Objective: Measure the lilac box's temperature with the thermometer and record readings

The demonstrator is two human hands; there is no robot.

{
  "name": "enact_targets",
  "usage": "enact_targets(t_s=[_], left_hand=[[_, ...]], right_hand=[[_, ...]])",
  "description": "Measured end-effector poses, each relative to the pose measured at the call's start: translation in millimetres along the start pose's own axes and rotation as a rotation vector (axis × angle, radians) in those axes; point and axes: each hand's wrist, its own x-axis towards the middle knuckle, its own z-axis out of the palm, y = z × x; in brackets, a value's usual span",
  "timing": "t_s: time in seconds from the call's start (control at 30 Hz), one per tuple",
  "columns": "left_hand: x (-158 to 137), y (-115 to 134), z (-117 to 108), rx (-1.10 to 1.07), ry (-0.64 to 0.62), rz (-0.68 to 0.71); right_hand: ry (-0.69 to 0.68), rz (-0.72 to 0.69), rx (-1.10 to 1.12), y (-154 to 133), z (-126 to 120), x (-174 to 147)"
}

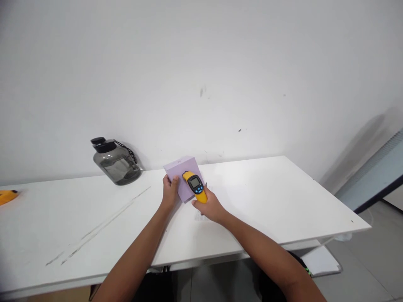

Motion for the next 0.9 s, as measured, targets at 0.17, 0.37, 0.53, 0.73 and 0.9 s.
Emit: enact_targets(t_s=[0.17,0.37,0.53,0.73,0.9], left_hand=[[-1.3,0.1,-0.3,0.026,-0.002,0.023],[-2.4,1.5,-1.7,0.035,-0.018,0.028],[-2.6,0.9,-1.6,0.036,-0.015,0.032],[-4.0,0.4,-0.9,0.025,-0.02,0.035],[-3.6,0.9,-0.1,0.024,-0.011,0.037]], right_hand=[[0.004,-0.003,0.024,3.1,-1.8,3.1],[-0.003,-0.003,0.032,10.7,-4.2,7.4],[-0.006,-0.004,0.013,5.7,-4.1,5.3],[0.149,-0.184,-0.168,-4.9,-5.3,-1.9],[0.381,-0.227,-0.332,-4.7,-8.4,-1.6]])
